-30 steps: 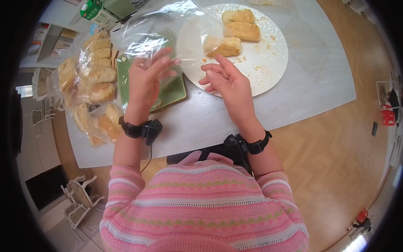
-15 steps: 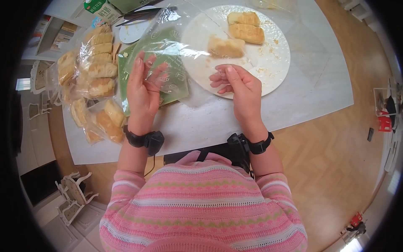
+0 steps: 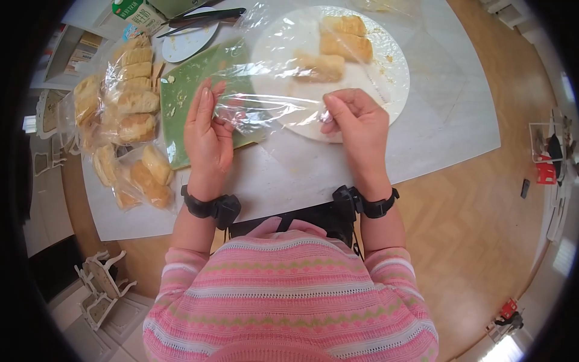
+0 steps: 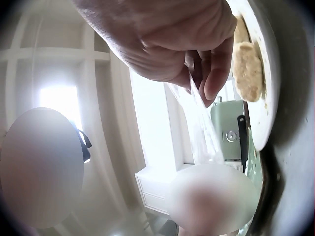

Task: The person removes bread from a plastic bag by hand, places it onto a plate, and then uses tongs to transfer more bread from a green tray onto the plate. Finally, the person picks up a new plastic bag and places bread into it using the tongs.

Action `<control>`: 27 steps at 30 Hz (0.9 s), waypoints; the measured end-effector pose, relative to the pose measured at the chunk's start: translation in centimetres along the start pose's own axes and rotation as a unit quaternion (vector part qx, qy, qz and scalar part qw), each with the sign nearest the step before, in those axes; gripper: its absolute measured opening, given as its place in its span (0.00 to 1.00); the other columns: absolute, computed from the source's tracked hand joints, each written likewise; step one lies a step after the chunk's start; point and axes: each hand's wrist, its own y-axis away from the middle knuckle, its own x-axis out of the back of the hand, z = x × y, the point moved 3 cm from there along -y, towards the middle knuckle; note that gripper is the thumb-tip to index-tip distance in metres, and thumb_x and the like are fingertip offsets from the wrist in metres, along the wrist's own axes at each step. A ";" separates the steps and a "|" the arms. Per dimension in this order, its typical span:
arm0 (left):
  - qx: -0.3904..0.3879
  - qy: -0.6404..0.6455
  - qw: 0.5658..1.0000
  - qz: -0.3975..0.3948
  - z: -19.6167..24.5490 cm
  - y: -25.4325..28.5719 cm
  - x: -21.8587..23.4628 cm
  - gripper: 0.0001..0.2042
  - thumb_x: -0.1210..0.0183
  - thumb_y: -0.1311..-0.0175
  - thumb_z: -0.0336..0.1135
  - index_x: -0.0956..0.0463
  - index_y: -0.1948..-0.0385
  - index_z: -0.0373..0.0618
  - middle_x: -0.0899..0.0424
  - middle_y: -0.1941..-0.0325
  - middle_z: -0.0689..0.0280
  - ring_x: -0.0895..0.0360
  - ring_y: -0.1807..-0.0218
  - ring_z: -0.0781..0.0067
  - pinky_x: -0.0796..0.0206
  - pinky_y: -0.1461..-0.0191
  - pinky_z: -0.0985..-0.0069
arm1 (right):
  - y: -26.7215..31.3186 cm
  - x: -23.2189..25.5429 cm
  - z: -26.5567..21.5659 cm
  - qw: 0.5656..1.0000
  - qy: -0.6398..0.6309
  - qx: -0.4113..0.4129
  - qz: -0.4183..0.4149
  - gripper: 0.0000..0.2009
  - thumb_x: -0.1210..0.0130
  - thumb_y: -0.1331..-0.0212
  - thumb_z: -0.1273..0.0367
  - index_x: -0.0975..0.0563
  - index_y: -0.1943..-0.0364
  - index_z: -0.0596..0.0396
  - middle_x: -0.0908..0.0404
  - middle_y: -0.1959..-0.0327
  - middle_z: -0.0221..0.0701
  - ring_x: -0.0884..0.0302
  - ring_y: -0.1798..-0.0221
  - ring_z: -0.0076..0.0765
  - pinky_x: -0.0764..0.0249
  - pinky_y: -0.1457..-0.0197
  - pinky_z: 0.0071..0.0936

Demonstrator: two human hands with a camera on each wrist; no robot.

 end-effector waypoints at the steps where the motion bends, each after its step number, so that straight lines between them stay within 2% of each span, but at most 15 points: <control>1: 0.002 0.002 1.000 -0.002 0.2 0.0 -0.2 0.21 0.52 0.26 0.38 0.37 0.37 0.37 0.25 0.44 0.54 0.18 0.54 0.59 0.20 0.61 0.73 | -0.4 1.2 -0.5 0.999 -0.006 0.030 0.022 0.07 0.41 0.39 0.72 0.21 0.62 0.63 0.19 0.73 0.31 0.23 0.74 0.22 0.29 0.74 0.18; 3: -0.005 0.011 0.999 0.037 1.3 0.4 -0.5 0.21 0.51 0.27 0.37 0.37 0.37 0.36 0.25 0.44 0.53 0.18 0.52 0.58 0.20 0.61 0.75 | -1.5 4.1 -1.5 0.992 -0.036 0.076 0.091 0.06 0.40 0.40 0.73 0.21 0.63 0.62 0.21 0.74 0.29 0.26 0.76 0.21 0.31 0.75 0.18; 6: 0.005 0.000 1.000 0.015 2.0 0.4 0.3 0.21 0.50 0.27 0.36 0.37 0.37 0.35 0.24 0.45 0.53 0.19 0.49 0.57 0.20 0.59 0.73 | -3.5 10.5 -2.3 0.972 -0.100 0.088 0.194 0.05 0.41 0.39 0.72 0.22 0.64 0.60 0.22 0.75 0.28 0.29 0.77 0.20 0.33 0.76 0.18; 7: 0.020 -0.018 1.000 0.000 2.0 0.6 0.5 0.21 0.50 0.28 0.35 0.36 0.37 0.36 0.23 0.44 0.55 0.19 0.48 0.57 0.21 0.58 0.73 | -4.3 12.8 -2.5 0.972 -0.097 0.089 0.194 0.05 0.41 0.39 0.72 0.22 0.64 0.60 0.22 0.75 0.28 0.29 0.77 0.20 0.33 0.76 0.18; 9: 0.034 -0.022 0.999 -0.008 1.8 1.1 0.8 0.20 0.49 0.28 0.34 0.36 0.38 0.36 0.23 0.45 0.54 0.19 0.49 0.57 0.21 0.58 0.73 | -5.6 17.4 -2.6 0.954 -0.107 0.092 0.264 0.06 0.41 0.39 0.71 0.22 0.63 0.60 0.21 0.73 0.30 0.26 0.76 0.22 0.31 0.75 0.18; 10: 0.044 -0.029 0.998 -0.016 1.6 1.3 0.8 0.20 0.49 0.29 0.32 0.35 0.39 0.35 0.23 0.45 0.54 0.18 0.50 0.58 0.21 0.58 0.73 | -6.2 18.7 -2.6 0.954 -0.104 0.094 0.264 0.06 0.41 0.39 0.71 0.22 0.63 0.60 0.21 0.73 0.30 0.26 0.76 0.22 0.31 0.75 0.18; 12: 0.051 -0.024 0.998 -0.017 1.4 1.5 0.9 0.19 0.49 0.29 0.31 0.34 0.40 0.34 0.23 0.46 0.54 0.18 0.52 0.58 0.21 0.59 0.74 | -6.9 21.0 -2.2 0.932 -0.073 0.071 0.348 0.07 0.42 0.39 0.71 0.23 0.60 0.61 0.19 0.69 0.34 0.22 0.72 0.27 0.25 0.71 0.20; 16: 0.071 -0.018 0.997 -0.029 0.8 2.1 1.1 0.18 0.48 0.30 0.30 0.32 0.42 0.34 0.21 0.47 0.53 0.17 0.55 0.58 0.22 0.59 0.75 | -8.7 24.1 0.8 0.924 -0.073 0.032 0.373 0.08 0.45 0.38 0.72 0.25 0.58 0.63 0.18 0.65 0.38 0.18 0.66 0.33 0.20 0.66 0.23; 18: 0.074 -0.011 0.997 -0.029 0.6 2.3 1.3 0.16 0.49 0.30 0.29 0.30 0.44 0.34 0.20 0.49 0.53 0.16 0.56 0.59 0.21 0.59 0.75 | -9.2 24.3 1.6 0.940 -0.055 0.021 0.335 0.10 0.48 0.37 0.73 0.26 0.56 0.66 0.18 0.62 0.41 0.17 0.63 0.38 0.18 0.63 0.26; 23: 0.084 -0.010 0.996 -0.031 0.4 2.7 1.8 0.14 0.49 0.30 0.28 0.27 0.46 0.35 0.18 0.52 0.52 0.15 0.58 0.61 0.20 0.59 0.76 | -8.6 22.4 0.9 0.950 -0.032 -0.011 0.311 0.10 0.49 0.37 0.73 0.26 0.56 0.67 0.18 0.58 0.43 0.16 0.61 0.40 0.17 0.64 0.26; 25: 0.093 -0.032 0.995 -0.030 0.3 2.8 2.2 0.16 0.49 0.30 0.30 0.30 0.44 0.34 0.19 0.51 0.54 0.16 0.57 0.60 0.22 0.58 0.74 | -8.4 22.5 1.0 0.949 -0.028 -0.011 0.315 0.11 0.49 0.37 0.73 0.26 0.56 0.68 0.18 0.57 0.44 0.16 0.61 0.40 0.17 0.64 0.27; 27: 0.096 -0.033 0.994 -0.028 0.2 2.9 2.5 0.15 0.49 0.30 0.30 0.29 0.45 0.34 0.19 0.51 0.54 0.16 0.57 0.61 0.22 0.58 0.74 | -8.1 23.0 0.9 0.950 -0.029 -0.015 0.310 0.14 0.50 0.36 0.74 0.29 0.49 0.70 0.19 0.54 0.45 0.16 0.61 0.40 0.18 0.62 0.26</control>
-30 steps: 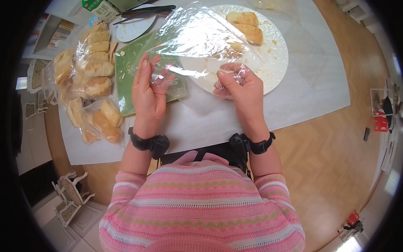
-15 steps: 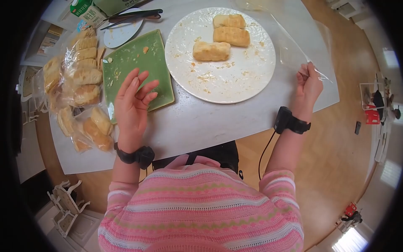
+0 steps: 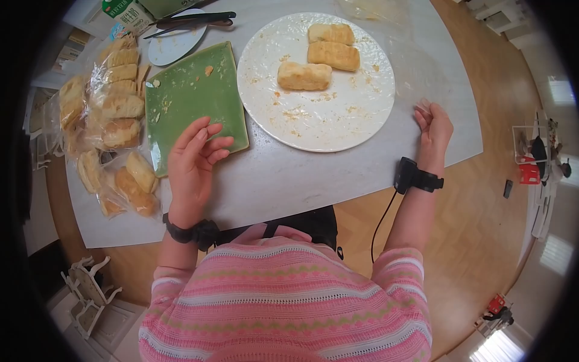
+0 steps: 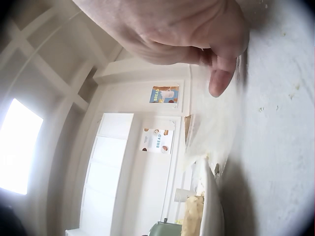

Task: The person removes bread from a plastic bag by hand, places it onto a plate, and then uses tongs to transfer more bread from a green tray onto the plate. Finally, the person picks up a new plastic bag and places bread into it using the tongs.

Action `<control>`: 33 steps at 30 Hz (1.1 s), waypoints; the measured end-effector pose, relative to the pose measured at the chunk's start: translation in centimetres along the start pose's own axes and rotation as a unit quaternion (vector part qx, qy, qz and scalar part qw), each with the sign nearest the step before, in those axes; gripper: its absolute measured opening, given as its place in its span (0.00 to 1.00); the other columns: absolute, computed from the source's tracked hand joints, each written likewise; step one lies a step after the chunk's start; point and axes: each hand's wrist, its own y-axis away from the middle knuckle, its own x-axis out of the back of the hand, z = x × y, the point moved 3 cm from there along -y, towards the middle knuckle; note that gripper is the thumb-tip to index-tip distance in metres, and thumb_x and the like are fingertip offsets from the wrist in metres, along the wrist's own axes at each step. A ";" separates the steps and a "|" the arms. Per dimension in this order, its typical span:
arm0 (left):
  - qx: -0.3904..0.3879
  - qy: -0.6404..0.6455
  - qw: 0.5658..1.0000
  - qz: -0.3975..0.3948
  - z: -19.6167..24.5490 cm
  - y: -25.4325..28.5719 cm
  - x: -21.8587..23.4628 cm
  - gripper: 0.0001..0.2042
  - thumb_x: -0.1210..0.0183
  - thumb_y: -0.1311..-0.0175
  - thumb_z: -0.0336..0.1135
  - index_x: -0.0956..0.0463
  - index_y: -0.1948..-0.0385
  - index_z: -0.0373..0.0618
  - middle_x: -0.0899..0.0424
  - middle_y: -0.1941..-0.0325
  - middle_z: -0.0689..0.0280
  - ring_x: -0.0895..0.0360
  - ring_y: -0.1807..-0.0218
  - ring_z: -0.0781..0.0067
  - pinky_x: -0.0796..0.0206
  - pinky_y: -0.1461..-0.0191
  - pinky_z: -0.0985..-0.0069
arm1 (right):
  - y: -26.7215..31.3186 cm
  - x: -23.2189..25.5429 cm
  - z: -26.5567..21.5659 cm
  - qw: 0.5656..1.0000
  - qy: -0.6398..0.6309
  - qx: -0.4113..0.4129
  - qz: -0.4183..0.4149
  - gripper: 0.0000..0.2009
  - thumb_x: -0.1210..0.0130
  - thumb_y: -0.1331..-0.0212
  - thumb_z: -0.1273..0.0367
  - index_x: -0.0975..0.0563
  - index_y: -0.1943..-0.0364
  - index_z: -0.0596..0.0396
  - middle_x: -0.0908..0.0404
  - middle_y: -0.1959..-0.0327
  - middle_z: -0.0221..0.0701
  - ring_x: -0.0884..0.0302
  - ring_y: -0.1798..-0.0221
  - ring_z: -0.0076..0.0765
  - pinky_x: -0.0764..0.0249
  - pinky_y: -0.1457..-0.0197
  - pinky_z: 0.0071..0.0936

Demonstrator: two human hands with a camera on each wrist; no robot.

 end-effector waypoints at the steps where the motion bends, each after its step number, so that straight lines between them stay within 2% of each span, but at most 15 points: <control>1: 0.005 -0.001 1.000 0.001 -0.1 0.1 0.1 0.15 0.49 0.30 0.29 0.29 0.45 0.34 0.19 0.52 0.54 0.16 0.58 0.61 0.22 0.58 0.74 | -0.2 0.6 0.1 1.000 0.001 0.000 0.000 0.14 0.50 0.36 0.74 0.29 0.49 0.70 0.19 0.54 0.45 0.16 0.61 0.40 0.18 0.62 0.26; 6: 0.015 -0.002 1.000 -0.005 -0.4 0.4 0.4 0.14 0.49 0.31 0.29 0.28 0.46 0.34 0.18 0.53 0.55 0.16 0.58 0.61 0.22 0.59 0.74 | -1.0 2.5 0.4 0.997 -0.049 0.043 0.047 0.22 0.52 0.34 0.76 0.39 0.38 0.72 0.20 0.50 0.46 0.17 0.55 0.42 0.18 0.58 0.27; 10: 0.015 0.001 1.000 -0.012 -0.4 0.7 0.3 0.13 0.49 0.31 0.29 0.27 0.48 0.34 0.17 0.54 0.55 0.16 0.59 0.61 0.22 0.59 0.74 | 0.4 0.7 -0.2 0.998 -0.023 0.049 0.038 0.18 0.52 0.34 0.75 0.34 0.42 0.72 0.21 0.50 0.45 0.17 0.53 0.43 0.18 0.57 0.29; 15: 0.015 0.000 1.000 -0.010 -0.3 1.1 0.5 0.13 0.49 0.31 0.28 0.27 0.48 0.34 0.17 0.55 0.55 0.16 0.60 0.62 0.22 0.59 0.74 | 1.4 0.0 0.0 0.998 -0.055 -0.002 -0.027 0.12 0.49 0.36 0.73 0.28 0.53 0.69 0.22 0.52 0.44 0.18 0.52 0.45 0.17 0.56 0.33; 19: 0.009 0.011 1.000 -0.016 -0.4 1.3 0.9 0.12 0.48 0.31 0.28 0.25 0.49 0.35 0.16 0.56 0.53 0.15 0.60 0.62 0.22 0.58 0.76 | 3.6 0.1 -0.4 0.999 0.022 0.029 0.021 0.16 0.46 0.38 0.72 0.29 0.49 0.68 0.24 0.48 0.44 0.20 0.49 0.44 0.18 0.55 0.34; 20: 0.010 0.012 1.000 -0.015 -0.4 1.3 0.9 0.12 0.48 0.31 0.28 0.25 0.49 0.35 0.16 0.56 0.53 0.15 0.60 0.62 0.22 0.58 0.76 | 4.7 -0.3 -1.1 0.975 0.167 0.116 0.088 0.19 0.44 0.40 0.73 0.30 0.45 0.66 0.26 0.45 0.45 0.23 0.47 0.45 0.20 0.51 0.35; 21: 0.010 0.012 1.000 -0.017 -0.4 1.3 1.0 0.12 0.48 0.30 0.28 0.25 0.49 0.35 0.16 0.56 0.53 0.15 0.60 0.62 0.22 0.58 0.76 | 5.4 -0.6 -2.0 0.918 0.306 0.199 0.152 0.23 0.43 0.43 0.73 0.31 0.42 0.65 0.28 0.41 0.46 0.25 0.44 0.46 0.23 0.46 0.37; 22: 0.010 0.013 1.000 -0.020 -0.5 1.3 1.0 0.12 0.48 0.30 0.28 0.25 0.50 0.35 0.16 0.56 0.53 0.15 0.60 0.62 0.22 0.58 0.76 | 5.4 -0.5 -2.3 0.918 0.307 0.199 0.152 0.23 0.43 0.43 0.73 0.31 0.42 0.65 0.28 0.41 0.46 0.25 0.44 0.46 0.23 0.46 0.37; 23: 0.011 0.013 1.000 -0.020 -0.5 1.4 1.0 0.12 0.48 0.30 0.28 0.25 0.50 0.35 0.16 0.56 0.53 0.15 0.60 0.62 0.22 0.58 0.76 | 5.5 -1.1 -3.1 0.840 0.431 0.318 0.091 0.25 0.42 0.45 0.74 0.31 0.40 0.61 0.30 0.39 0.46 0.28 0.41 0.48 0.27 0.41 0.38; 24: 0.014 0.006 1.000 -0.020 -0.5 1.4 0.9 0.12 0.49 0.31 0.28 0.25 0.49 0.35 0.17 0.56 0.54 0.15 0.60 0.62 0.22 0.58 0.75 | 5.9 -1.8 -3.3 0.729 0.538 0.423 0.028 0.28 0.41 0.48 0.74 0.31 0.38 0.57 0.32 0.37 0.45 0.31 0.38 0.50 0.32 0.36 0.39; 25: 0.018 0.000 1.000 -0.020 -0.5 1.5 0.8 0.13 0.49 0.31 0.28 0.26 0.49 0.34 0.17 0.55 0.56 0.16 0.60 0.62 0.23 0.58 0.74 | 5.9 -2.1 -3.3 0.729 0.538 0.423 0.029 0.28 0.41 0.48 0.74 0.31 0.38 0.57 0.32 0.37 0.45 0.31 0.38 0.50 0.32 0.36 0.39; 27: 0.017 0.000 1.000 -0.021 -0.5 1.6 0.7 0.13 0.49 0.31 0.28 0.26 0.49 0.34 0.17 0.56 0.56 0.16 0.60 0.62 0.23 0.58 0.74 | 5.6 -4.0 -2.7 0.671 0.574 0.466 -0.050 0.29 0.43 0.50 0.77 0.29 0.39 0.52 0.33 0.35 0.43 0.33 0.36 0.52 0.39 0.31 0.38; 28: 0.017 0.000 1.000 -0.019 -0.5 1.7 0.7 0.13 0.49 0.31 0.28 0.26 0.49 0.34 0.17 0.56 0.56 0.16 0.60 0.62 0.23 0.58 0.74 | 5.1 -4.6 -2.7 0.671 0.573 0.467 -0.051 0.29 0.43 0.50 0.77 0.29 0.39 0.52 0.33 0.35 0.43 0.33 0.36 0.52 0.39 0.31 0.38; 31: 0.019 0.005 1.000 -0.019 -0.4 2.0 0.8 0.13 0.49 0.31 0.28 0.26 0.49 0.34 0.17 0.56 0.56 0.16 0.61 0.62 0.23 0.58 0.74 | 4.1 -6.3 -2.5 0.645 0.575 0.495 -0.088 0.23 0.46 0.47 0.76 0.24 0.43 0.47 0.27 0.40 0.40 0.31 0.38 0.47 0.34 0.36 0.38; 33: 0.016 0.001 1.000 -0.015 -0.2 2.1 1.1 0.13 0.49 0.31 0.28 0.26 0.49 0.34 0.17 0.56 0.56 0.16 0.61 0.62 0.23 0.58 0.74 | 3.6 -6.9 -2.7 0.645 0.617 0.441 -0.092 0.18 0.49 0.44 0.74 0.20 0.49 0.47 0.20 0.51 0.38 0.24 0.46 0.45 0.27 0.47 0.39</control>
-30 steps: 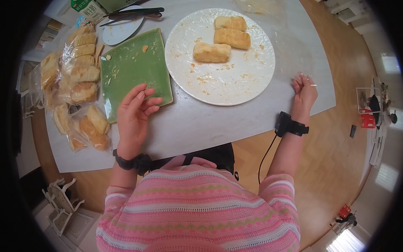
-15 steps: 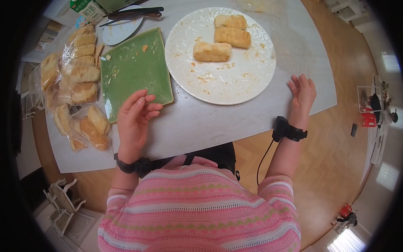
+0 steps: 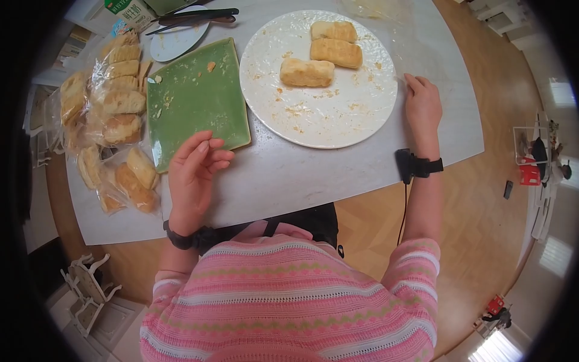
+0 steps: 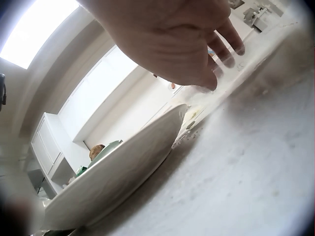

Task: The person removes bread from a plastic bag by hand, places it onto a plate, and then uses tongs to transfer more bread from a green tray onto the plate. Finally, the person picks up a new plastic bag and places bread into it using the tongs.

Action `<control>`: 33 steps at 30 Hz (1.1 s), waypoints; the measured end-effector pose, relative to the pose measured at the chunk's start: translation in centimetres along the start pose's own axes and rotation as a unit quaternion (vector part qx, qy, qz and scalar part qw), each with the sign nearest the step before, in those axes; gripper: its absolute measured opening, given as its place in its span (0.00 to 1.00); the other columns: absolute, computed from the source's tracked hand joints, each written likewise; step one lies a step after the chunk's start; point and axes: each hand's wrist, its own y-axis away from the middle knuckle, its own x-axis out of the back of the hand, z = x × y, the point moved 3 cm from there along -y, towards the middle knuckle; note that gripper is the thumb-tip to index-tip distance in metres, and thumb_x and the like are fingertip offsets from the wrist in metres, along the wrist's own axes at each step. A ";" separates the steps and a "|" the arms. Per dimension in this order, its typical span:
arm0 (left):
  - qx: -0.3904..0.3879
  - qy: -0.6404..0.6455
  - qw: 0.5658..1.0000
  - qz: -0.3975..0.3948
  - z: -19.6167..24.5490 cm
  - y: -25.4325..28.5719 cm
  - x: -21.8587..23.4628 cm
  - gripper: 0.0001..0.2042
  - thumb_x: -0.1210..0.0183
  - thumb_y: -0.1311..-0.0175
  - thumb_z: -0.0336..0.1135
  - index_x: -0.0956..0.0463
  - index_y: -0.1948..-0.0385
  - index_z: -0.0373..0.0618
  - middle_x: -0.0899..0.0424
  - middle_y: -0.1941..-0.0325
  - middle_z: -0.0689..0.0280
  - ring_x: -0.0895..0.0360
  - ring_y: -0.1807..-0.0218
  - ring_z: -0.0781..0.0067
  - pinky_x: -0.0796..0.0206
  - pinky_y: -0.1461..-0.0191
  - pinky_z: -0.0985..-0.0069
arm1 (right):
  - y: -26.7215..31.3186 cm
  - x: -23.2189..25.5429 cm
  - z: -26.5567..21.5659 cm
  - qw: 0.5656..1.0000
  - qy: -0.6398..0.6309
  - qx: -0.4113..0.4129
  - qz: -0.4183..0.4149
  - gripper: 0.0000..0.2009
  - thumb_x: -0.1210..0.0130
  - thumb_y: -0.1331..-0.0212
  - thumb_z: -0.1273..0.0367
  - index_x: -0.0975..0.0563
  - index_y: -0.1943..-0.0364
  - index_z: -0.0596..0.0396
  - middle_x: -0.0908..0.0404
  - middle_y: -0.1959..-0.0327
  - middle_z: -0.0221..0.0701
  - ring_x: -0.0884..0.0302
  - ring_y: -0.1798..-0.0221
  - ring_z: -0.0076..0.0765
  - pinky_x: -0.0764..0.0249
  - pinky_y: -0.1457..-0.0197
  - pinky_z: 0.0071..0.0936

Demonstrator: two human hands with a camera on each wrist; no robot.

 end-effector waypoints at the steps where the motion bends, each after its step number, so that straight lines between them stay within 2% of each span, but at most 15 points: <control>1: -0.002 -0.003 1.000 0.003 0.1 0.0 0.1 0.12 0.49 0.31 0.28 0.26 0.49 0.34 0.17 0.56 0.56 0.16 0.61 0.62 0.23 0.58 0.74 | -0.3 0.1 -0.2 1.000 -0.001 0.001 0.000 0.18 0.49 0.44 0.74 0.20 0.49 0.47 0.20 0.51 0.38 0.24 0.46 0.45 0.27 0.47 0.39; 3: -0.003 -0.003 1.000 0.004 0.1 0.1 0.3 0.12 0.49 0.31 0.28 0.26 0.49 0.34 0.17 0.56 0.56 0.16 0.61 0.62 0.23 0.58 0.74 | -0.6 -0.1 -0.2 0.992 0.094 -0.074 -0.032 0.14 0.51 0.41 0.69 0.18 0.54 0.45 0.18 0.61 0.36 0.20 0.56 0.47 0.24 0.58 0.42; 7: 0.004 0.001 1.000 0.003 0.0 0.3 0.4 0.12 0.49 0.31 0.28 0.26 0.49 0.34 0.17 0.57 0.56 0.16 0.61 0.62 0.23 0.58 0.74 | -1.3 -1.5 0.4 0.986 0.144 -0.054 -0.063 0.14 0.53 0.40 0.68 0.18 0.54 0.45 0.18 0.63 0.37 0.20 0.60 0.50 0.25 0.62 0.45; 13: 0.009 0.000 1.000 0.007 -0.2 0.5 0.7 0.12 0.49 0.31 0.28 0.26 0.49 0.35 0.17 0.58 0.56 0.16 0.60 0.63 0.23 0.58 0.74 | -1.7 -1.0 -0.6 0.993 0.071 -0.024 -0.087 0.16 0.52 0.38 0.65 0.21 0.48 0.46 0.19 0.62 0.40 0.20 0.58 0.50 0.24 0.57 0.44; 15: 0.009 0.003 1.000 0.007 -0.2 0.5 0.8 0.12 0.49 0.31 0.28 0.25 0.49 0.35 0.17 0.58 0.55 0.16 0.60 0.63 0.23 0.58 0.74 | -1.7 -0.8 -0.6 0.991 0.019 -0.069 -0.114 0.17 0.49 0.38 0.66 0.22 0.46 0.47 0.20 0.57 0.43 0.22 0.53 0.51 0.25 0.51 0.42; 16: 0.009 0.005 1.000 0.003 -0.2 0.6 0.9 0.12 0.49 0.31 0.28 0.25 0.49 0.35 0.17 0.58 0.55 0.16 0.60 0.63 0.23 0.58 0.74 | -1.6 -0.7 -0.5 0.991 0.017 -0.065 -0.116 0.17 0.49 0.38 0.66 0.22 0.46 0.47 0.20 0.57 0.43 0.22 0.53 0.51 0.25 0.51 0.42; 18: 0.009 0.007 1.000 0.004 -0.2 0.6 0.9 0.12 0.49 0.31 0.28 0.25 0.49 0.35 0.17 0.58 0.55 0.16 0.60 0.63 0.23 0.57 0.74 | -1.5 -0.2 -0.3 0.997 -0.040 0.013 -0.072 0.18 0.46 0.41 0.68 0.23 0.45 0.50 0.22 0.51 0.45 0.25 0.47 0.53 0.28 0.44 0.40; 21: 0.012 0.013 1.000 0.000 -0.4 0.5 1.0 0.12 0.49 0.31 0.28 0.25 0.49 0.36 0.17 0.57 0.56 0.16 0.60 0.63 0.23 0.57 0.74 | -1.6 -1.9 1.7 0.991 -0.027 0.078 -0.106 0.18 0.46 0.42 0.70 0.23 0.46 0.52 0.24 0.45 0.47 0.28 0.43 0.54 0.32 0.39 0.39; 23: 0.005 0.012 1.000 0.016 -0.3 0.6 1.4 0.12 0.49 0.31 0.29 0.25 0.49 0.36 0.17 0.57 0.56 0.16 0.60 0.64 0.24 0.56 0.74 | -1.6 -1.4 1.6 0.990 -0.042 0.083 -0.109 0.18 0.46 0.43 0.71 0.23 0.47 0.54 0.25 0.43 0.47 0.28 0.42 0.54 0.33 0.37 0.38; 25: 0.023 0.005 1.000 -0.004 -0.2 0.6 1.2 0.13 0.48 0.31 0.30 0.25 0.49 0.37 0.16 0.57 0.56 0.16 0.59 0.65 0.24 0.55 0.75 | -1.7 -1.3 1.8 0.986 -0.087 0.055 -0.134 0.17 0.46 0.42 0.71 0.23 0.46 0.55 0.26 0.43 0.47 0.29 0.40 0.54 0.34 0.36 0.37; 27: 0.011 -0.004 1.000 0.005 0.4 0.8 1.2 0.13 0.48 0.30 0.30 0.25 0.48 0.37 0.16 0.56 0.57 0.16 0.59 0.66 0.25 0.55 0.76 | -1.5 -1.3 2.6 0.993 -0.069 0.034 -0.091 0.17 0.46 0.40 0.70 0.23 0.46 0.56 0.27 0.41 0.46 0.29 0.39 0.52 0.33 0.37 0.37; 29: 0.004 -0.010 1.000 0.009 0.8 1.1 1.7 0.13 0.48 0.30 0.31 0.25 0.48 0.37 0.16 0.56 0.57 0.16 0.58 0.67 0.25 0.54 0.76 | -1.0 0.5 0.9 0.994 -0.095 0.002 -0.061 0.17 0.47 0.37 0.71 0.24 0.45 0.57 0.27 0.40 0.43 0.28 0.38 0.46 0.30 0.39 0.35; 30: -0.015 -0.024 1.000 -0.001 1.1 1.1 2.0 0.13 0.48 0.30 0.31 0.26 0.47 0.36 0.16 0.55 0.57 0.16 0.58 0.67 0.26 0.53 0.77 | -0.5 1.3 -0.5 0.993 -0.102 0.014 -0.064 0.17 0.47 0.37 0.71 0.24 0.45 0.57 0.27 0.40 0.43 0.28 0.38 0.46 0.30 0.39 0.35; 32: -0.038 -0.038 0.999 -0.009 1.6 1.0 2.4 0.14 0.48 0.30 0.31 0.26 0.47 0.36 0.16 0.55 0.57 0.17 0.57 0.68 0.27 0.53 0.78 | 0.7 3.2 -3.7 0.969 -0.245 0.001 -0.033 0.16 0.48 0.36 0.72 0.24 0.45 0.58 0.26 0.40 0.40 0.28 0.39 0.39 0.29 0.42 0.32; 33: -0.059 -0.048 0.997 0.003 1.9 1.0 2.7 0.13 0.48 0.30 0.29 0.26 0.47 0.36 0.17 0.54 0.57 0.17 0.56 0.70 0.27 0.52 0.77 | 1.2 3.9 -5.7 0.968 -0.248 0.006 -0.034 0.16 0.48 0.36 0.72 0.24 0.45 0.58 0.26 0.40 0.40 0.28 0.39 0.39 0.29 0.42 0.32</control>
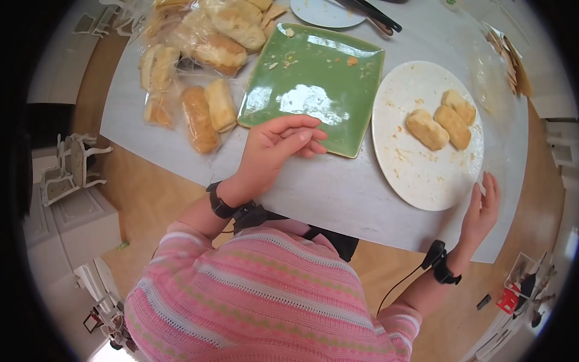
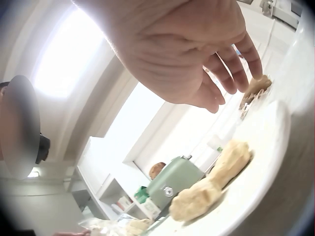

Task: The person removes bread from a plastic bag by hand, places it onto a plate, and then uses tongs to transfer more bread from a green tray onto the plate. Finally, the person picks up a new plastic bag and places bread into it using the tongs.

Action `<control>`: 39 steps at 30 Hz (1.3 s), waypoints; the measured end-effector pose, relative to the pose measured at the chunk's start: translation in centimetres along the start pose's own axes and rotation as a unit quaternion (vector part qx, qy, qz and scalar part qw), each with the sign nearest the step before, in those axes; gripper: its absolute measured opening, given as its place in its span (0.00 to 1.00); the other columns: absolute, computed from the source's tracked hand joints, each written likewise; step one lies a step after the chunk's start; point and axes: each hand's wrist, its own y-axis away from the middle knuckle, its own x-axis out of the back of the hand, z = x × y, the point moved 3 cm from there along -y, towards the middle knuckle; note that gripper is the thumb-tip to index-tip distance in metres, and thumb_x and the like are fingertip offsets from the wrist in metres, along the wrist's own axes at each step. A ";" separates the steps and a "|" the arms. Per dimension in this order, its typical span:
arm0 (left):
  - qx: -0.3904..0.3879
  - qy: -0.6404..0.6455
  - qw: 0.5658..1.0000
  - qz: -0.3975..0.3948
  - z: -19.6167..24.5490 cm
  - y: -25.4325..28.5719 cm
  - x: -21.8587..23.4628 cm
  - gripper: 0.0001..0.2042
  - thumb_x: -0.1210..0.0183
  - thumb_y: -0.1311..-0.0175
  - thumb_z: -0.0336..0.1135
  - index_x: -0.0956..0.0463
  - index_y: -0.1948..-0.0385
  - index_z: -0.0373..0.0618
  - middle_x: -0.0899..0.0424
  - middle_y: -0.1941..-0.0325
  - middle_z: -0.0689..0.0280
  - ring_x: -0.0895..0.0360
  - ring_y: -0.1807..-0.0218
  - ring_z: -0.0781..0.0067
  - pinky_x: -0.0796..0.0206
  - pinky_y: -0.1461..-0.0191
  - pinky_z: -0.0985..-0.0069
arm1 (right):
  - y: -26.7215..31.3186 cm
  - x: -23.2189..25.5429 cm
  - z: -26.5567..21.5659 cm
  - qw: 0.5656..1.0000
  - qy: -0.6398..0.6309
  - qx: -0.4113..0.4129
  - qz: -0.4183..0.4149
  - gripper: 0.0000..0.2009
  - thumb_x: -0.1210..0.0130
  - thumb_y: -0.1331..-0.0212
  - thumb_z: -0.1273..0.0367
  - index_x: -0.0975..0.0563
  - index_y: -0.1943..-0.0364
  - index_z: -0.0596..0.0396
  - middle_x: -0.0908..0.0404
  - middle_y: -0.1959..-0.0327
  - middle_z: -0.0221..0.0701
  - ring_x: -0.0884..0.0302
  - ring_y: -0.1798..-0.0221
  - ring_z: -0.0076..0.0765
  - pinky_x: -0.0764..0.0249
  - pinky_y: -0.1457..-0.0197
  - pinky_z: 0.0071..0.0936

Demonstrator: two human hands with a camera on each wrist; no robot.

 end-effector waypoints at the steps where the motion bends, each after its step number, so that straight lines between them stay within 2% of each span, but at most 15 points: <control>1: -0.019 -0.011 1.000 0.011 0.3 0.0 0.3 0.13 0.47 0.31 0.28 0.26 0.47 0.35 0.17 0.53 0.57 0.18 0.55 0.71 0.27 0.51 0.77 | 0.7 -0.5 -2.3 0.999 -0.047 0.013 -0.007 0.15 0.48 0.36 0.73 0.24 0.45 0.59 0.25 0.41 0.40 0.28 0.39 0.37 0.29 0.42 0.31; 5: -0.140 -0.057 0.988 0.040 1.3 1.0 1.4 0.14 0.46 0.33 0.24 0.26 0.48 0.34 0.18 0.51 0.56 0.19 0.53 0.72 0.28 0.50 0.77 | 2.9 -2.9 -11.2 0.991 -0.084 0.092 -0.057 0.14 0.46 0.38 0.74 0.23 0.48 0.61 0.24 0.43 0.40 0.27 0.41 0.37 0.31 0.41 0.30; 9: -0.446 -0.342 0.795 0.231 4.1 3.8 5.6 0.17 0.41 0.44 0.18 0.26 0.50 0.34 0.20 0.49 0.56 0.23 0.47 0.66 0.33 0.43 0.70 | 4.6 -5.9 -16.4 0.972 -0.158 0.110 -0.136 0.13 0.45 0.40 0.75 0.22 0.51 0.62 0.23 0.45 0.40 0.26 0.41 0.39 0.32 0.39 0.31; 11: -0.442 -0.329 0.755 0.355 4.6 5.4 8.7 0.20 0.40 0.42 0.21 0.29 0.46 0.35 0.25 0.43 0.56 0.28 0.41 0.65 0.37 0.39 0.67 | 5.0 -7.2 -17.5 0.966 -0.170 0.112 -0.159 0.13 0.45 0.40 0.75 0.22 0.51 0.62 0.22 0.45 0.40 0.26 0.42 0.39 0.32 0.40 0.31; 12: -0.441 -0.330 0.755 0.356 4.8 6.1 10.0 0.20 0.40 0.42 0.21 0.29 0.46 0.35 0.25 0.43 0.56 0.28 0.41 0.65 0.37 0.39 0.67 | 5.2 -7.8 -18.0 0.960 -0.183 0.112 -0.180 0.14 0.45 0.41 0.76 0.22 0.51 0.62 0.22 0.46 0.40 0.25 0.42 0.40 0.32 0.40 0.31; 14: -0.342 -0.318 0.736 0.491 4.9 7.4 13.1 0.25 0.39 0.40 0.26 0.35 0.40 0.36 0.29 0.41 0.57 0.29 0.42 0.66 0.38 0.40 0.69 | 5.4 -8.8 -18.9 0.956 -0.195 0.113 -0.188 0.14 0.44 0.42 0.76 0.22 0.51 0.63 0.21 0.48 0.41 0.24 0.45 0.41 0.31 0.41 0.31; 15: -0.341 -0.318 0.735 0.492 4.6 7.8 14.3 0.25 0.39 0.40 0.26 0.35 0.40 0.36 0.29 0.41 0.57 0.29 0.42 0.66 0.38 0.40 0.69 | 5.5 -9.1 -19.3 0.951 -0.203 0.109 -0.206 0.13 0.44 0.42 0.76 0.22 0.52 0.63 0.21 0.49 0.41 0.24 0.45 0.41 0.31 0.41 0.31; 18: -0.236 -0.285 0.760 0.534 3.5 8.5 17.2 0.28 0.38 0.38 0.31 0.39 0.38 0.35 0.29 0.42 0.58 0.28 0.46 0.69 0.36 0.45 0.72 | 5.8 -10.0 -20.5 0.944 -0.212 0.104 -0.229 0.13 0.44 0.43 0.77 0.21 0.53 0.62 0.20 0.51 0.41 0.22 0.48 0.41 0.29 0.43 0.31; 20: -0.143 -0.116 0.849 0.495 2.8 8.0 18.3 0.30 0.37 0.37 0.34 0.41 0.38 0.32 0.28 0.45 0.59 0.28 0.50 0.75 0.35 0.49 0.77 | 6.0 -10.5 -21.0 0.939 -0.206 0.133 -0.242 0.13 0.43 0.43 0.77 0.21 0.53 0.62 0.20 0.52 0.41 0.21 0.50 0.40 0.28 0.45 0.30; 24: -0.127 -0.114 0.870 0.462 3.1 6.6 19.6 0.27 0.38 0.36 0.35 0.39 0.40 0.31 0.22 0.57 0.63 0.27 0.61 0.83 0.35 0.60 0.85 | 6.3 -10.7 -21.7 0.934 -0.208 0.139 -0.253 0.13 0.43 0.44 0.77 0.21 0.53 0.62 0.19 0.53 0.40 0.20 0.53 0.39 0.26 0.48 0.29; 26: -0.118 -0.119 0.871 0.462 3.7 6.0 19.9 0.20 0.39 0.35 0.35 0.32 0.47 0.31 0.23 0.71 0.70 0.30 0.72 0.87 0.40 0.69 0.88 | 6.4 -10.6 -21.8 0.928 -0.218 0.125 -0.275 0.13 0.43 0.44 0.77 0.21 0.53 0.62 0.19 0.54 0.40 0.19 0.55 0.38 0.26 0.50 0.28; 29: -0.125 -0.134 0.880 0.438 3.3 5.2 20.9 0.13 0.41 0.34 0.35 0.26 0.57 0.32 0.25 0.78 0.74 0.34 0.77 0.89 0.44 0.74 0.88 | 6.8 -10.9 -21.3 0.927 -0.226 0.118 -0.276 0.13 0.43 0.44 0.77 0.21 0.53 0.62 0.18 0.55 0.41 0.19 0.57 0.38 0.25 0.52 0.28; 33: -0.152 -0.177 0.850 0.472 2.8 5.2 21.3 0.11 0.42 0.33 0.35 0.24 0.61 0.34 0.23 0.74 0.72 0.32 0.73 0.88 0.41 0.70 0.87 | 7.1 -10.8 -21.2 0.928 -0.214 0.115 -0.283 0.13 0.43 0.44 0.77 0.21 0.53 0.63 0.18 0.56 0.41 0.19 0.57 0.37 0.25 0.52 0.28; 35: -0.222 -0.236 0.805 0.497 3.2 5.6 20.7 0.09 0.44 0.31 0.34 0.24 0.61 0.36 0.21 0.69 0.71 0.30 0.69 0.86 0.37 0.64 0.85 | 7.1 -10.9 -21.2 0.925 -0.221 0.111 -0.290 0.13 0.42 0.43 0.76 0.21 0.54 0.62 0.18 0.57 0.41 0.19 0.57 0.38 0.25 0.52 0.28; 39: -0.267 -0.170 0.816 0.484 3.7 5.4 20.1 0.09 0.47 0.29 0.34 0.25 0.59 0.36 0.19 0.60 0.65 0.26 0.58 0.81 0.32 0.54 0.81 | 7.2 -11.2 -21.1 0.921 -0.227 0.107 -0.298 0.13 0.42 0.43 0.75 0.21 0.54 0.62 0.18 0.57 0.41 0.19 0.56 0.39 0.26 0.51 0.28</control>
